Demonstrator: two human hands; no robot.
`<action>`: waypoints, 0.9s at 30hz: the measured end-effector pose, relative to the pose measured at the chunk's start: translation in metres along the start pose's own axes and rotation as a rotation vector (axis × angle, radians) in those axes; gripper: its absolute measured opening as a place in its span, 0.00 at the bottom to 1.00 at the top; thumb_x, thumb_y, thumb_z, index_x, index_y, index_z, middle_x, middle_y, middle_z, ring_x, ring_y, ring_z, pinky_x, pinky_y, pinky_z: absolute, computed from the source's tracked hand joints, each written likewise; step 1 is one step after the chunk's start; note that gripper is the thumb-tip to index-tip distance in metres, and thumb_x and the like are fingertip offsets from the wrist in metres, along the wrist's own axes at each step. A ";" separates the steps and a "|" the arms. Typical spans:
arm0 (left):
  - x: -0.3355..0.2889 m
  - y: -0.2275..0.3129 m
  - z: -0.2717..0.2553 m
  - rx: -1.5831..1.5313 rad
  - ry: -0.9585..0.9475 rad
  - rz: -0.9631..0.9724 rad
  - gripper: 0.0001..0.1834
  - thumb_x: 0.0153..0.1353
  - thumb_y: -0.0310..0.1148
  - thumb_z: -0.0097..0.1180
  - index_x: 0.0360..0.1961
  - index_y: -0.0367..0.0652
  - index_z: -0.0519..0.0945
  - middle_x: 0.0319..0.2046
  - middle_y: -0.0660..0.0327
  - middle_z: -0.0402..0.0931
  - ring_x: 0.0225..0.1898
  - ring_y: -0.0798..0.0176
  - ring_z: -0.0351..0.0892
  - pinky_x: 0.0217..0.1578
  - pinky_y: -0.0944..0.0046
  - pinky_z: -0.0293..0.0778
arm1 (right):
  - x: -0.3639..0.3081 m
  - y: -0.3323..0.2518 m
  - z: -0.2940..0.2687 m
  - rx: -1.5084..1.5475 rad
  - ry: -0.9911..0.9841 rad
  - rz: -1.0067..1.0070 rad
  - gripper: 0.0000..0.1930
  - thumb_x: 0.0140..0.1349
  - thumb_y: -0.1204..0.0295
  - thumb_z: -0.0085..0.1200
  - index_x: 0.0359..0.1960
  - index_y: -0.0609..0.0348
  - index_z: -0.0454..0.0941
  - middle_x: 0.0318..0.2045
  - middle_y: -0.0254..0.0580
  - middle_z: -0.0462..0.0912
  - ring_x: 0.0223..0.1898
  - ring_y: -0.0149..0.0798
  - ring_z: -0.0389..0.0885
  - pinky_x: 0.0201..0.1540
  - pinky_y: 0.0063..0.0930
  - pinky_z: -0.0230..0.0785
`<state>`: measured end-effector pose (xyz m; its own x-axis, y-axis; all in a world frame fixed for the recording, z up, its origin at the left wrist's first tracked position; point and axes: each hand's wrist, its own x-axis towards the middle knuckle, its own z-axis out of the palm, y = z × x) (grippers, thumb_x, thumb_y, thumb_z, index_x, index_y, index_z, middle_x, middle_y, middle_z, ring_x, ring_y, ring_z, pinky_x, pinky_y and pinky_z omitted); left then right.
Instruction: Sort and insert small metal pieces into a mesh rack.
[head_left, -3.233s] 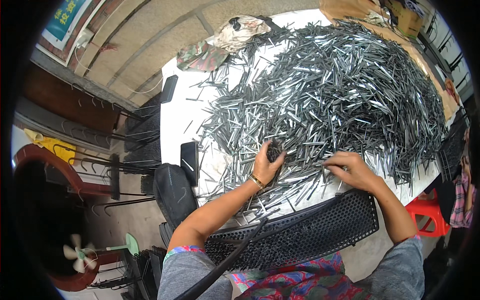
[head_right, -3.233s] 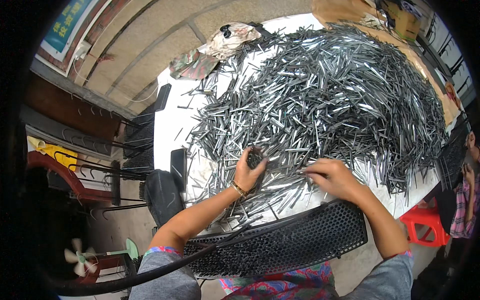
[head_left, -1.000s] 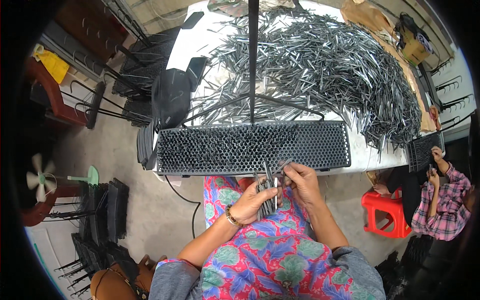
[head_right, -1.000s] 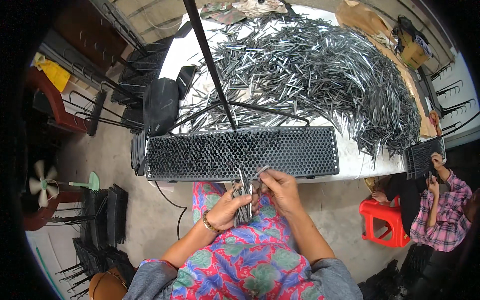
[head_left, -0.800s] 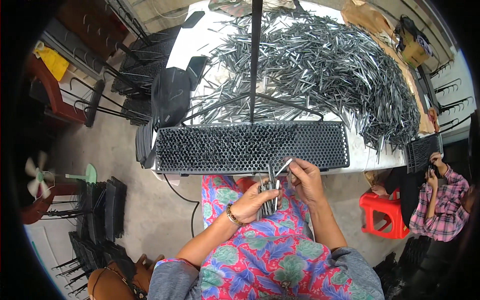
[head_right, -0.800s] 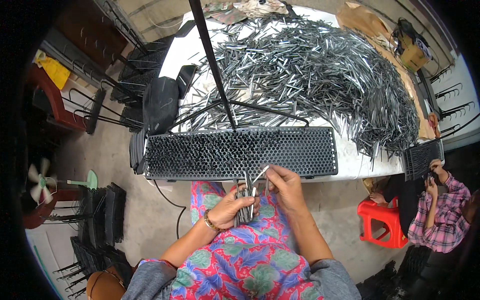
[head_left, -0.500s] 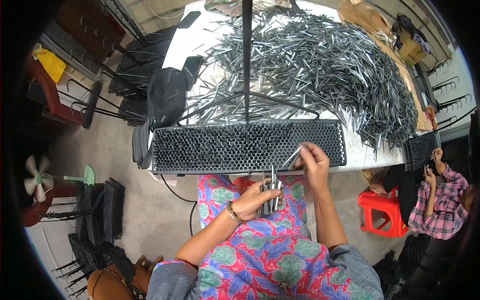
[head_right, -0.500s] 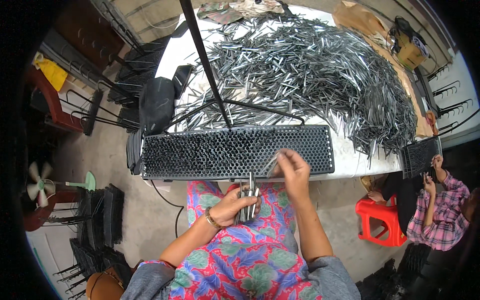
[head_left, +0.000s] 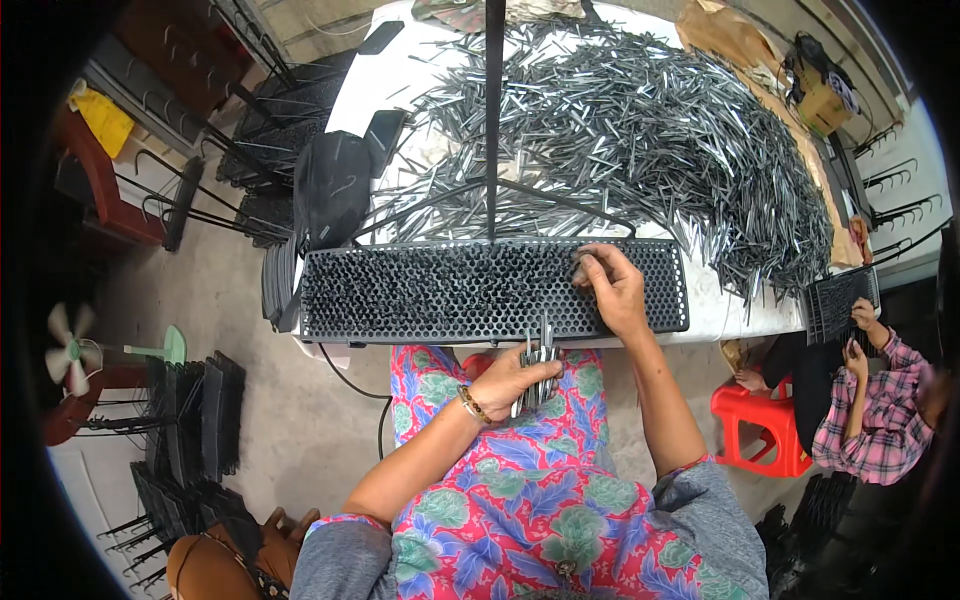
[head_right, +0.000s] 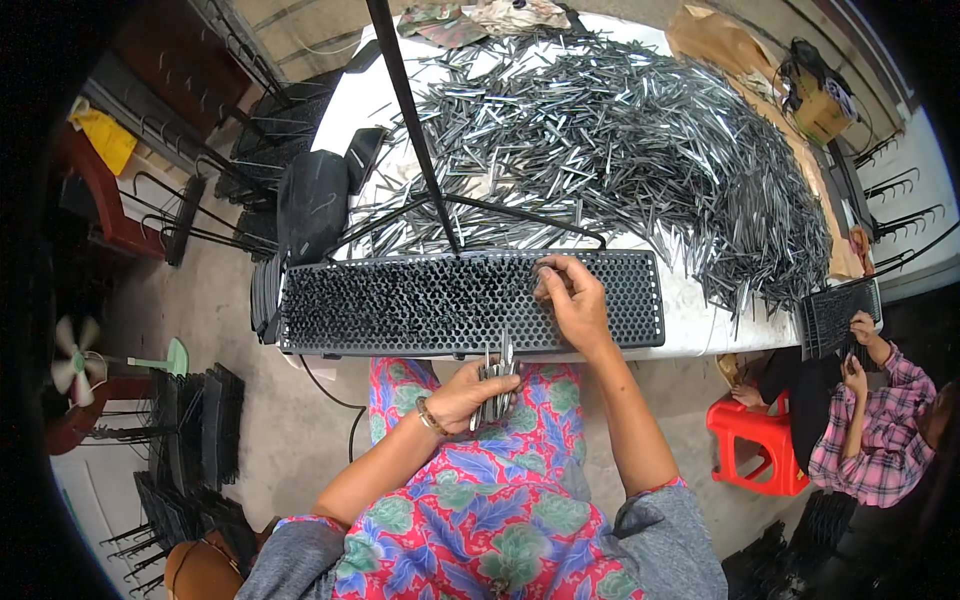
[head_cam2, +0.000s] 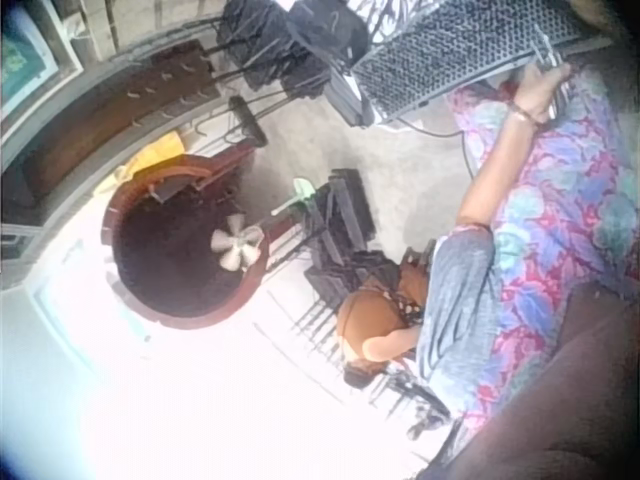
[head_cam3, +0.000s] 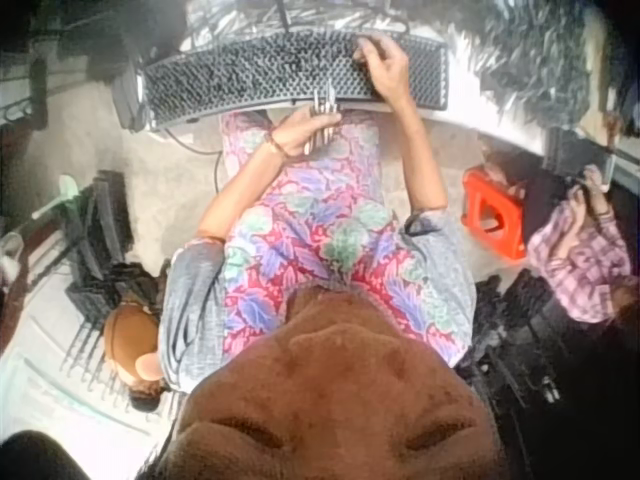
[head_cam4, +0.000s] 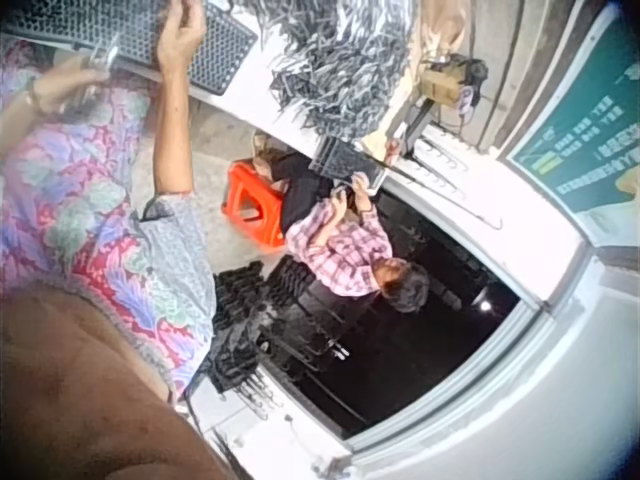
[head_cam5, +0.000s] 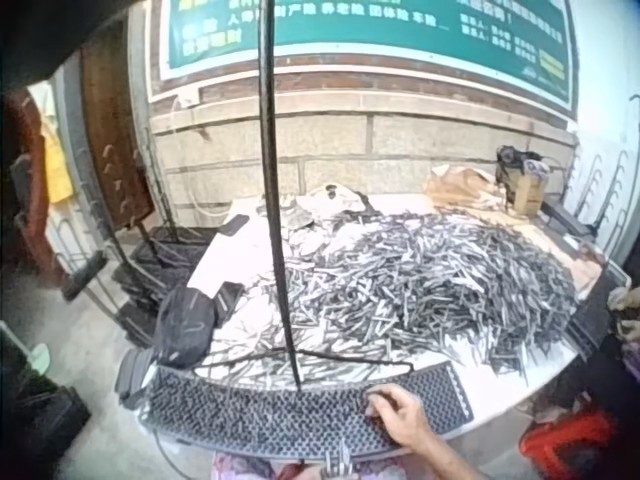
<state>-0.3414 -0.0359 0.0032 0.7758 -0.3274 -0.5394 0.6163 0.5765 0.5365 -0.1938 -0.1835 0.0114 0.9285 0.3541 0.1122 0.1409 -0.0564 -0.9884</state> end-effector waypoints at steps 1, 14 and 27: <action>-0.001 0.002 0.000 -0.004 0.001 -0.001 0.11 0.60 0.30 0.59 0.43 0.41 0.74 0.31 0.64 0.77 0.30 0.71 0.78 0.29 0.70 0.78 | 0.000 0.001 0.001 0.023 0.003 -0.007 0.09 0.65 0.74 0.49 0.44 0.67 0.74 0.31 0.38 0.81 0.29 0.27 0.80 0.33 0.19 0.73; 0.000 -0.005 -0.008 -0.055 -0.025 -0.038 0.12 0.61 0.29 0.58 0.44 0.40 0.72 0.34 0.61 0.77 0.32 0.67 0.80 0.32 0.67 0.80 | -0.010 0.000 0.007 -0.122 0.070 -0.121 0.08 0.65 0.77 0.49 0.42 0.68 0.75 0.35 0.42 0.81 0.31 0.32 0.83 0.35 0.21 0.75; -0.005 -0.003 -0.006 0.001 -0.036 0.021 0.13 0.60 0.28 0.59 0.44 0.39 0.72 0.32 0.63 0.76 0.30 0.70 0.77 0.30 0.68 0.77 | -0.014 -0.012 0.010 -0.558 0.083 -0.422 0.08 0.54 0.78 0.57 0.36 0.64 0.80 0.39 0.46 0.78 0.36 0.42 0.80 0.36 0.29 0.73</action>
<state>-0.3476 -0.0315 0.0001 0.7929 -0.3419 -0.5044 0.6000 0.5826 0.5483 -0.2118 -0.1789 0.0204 0.7755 0.3802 0.5040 0.6297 -0.4080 -0.6611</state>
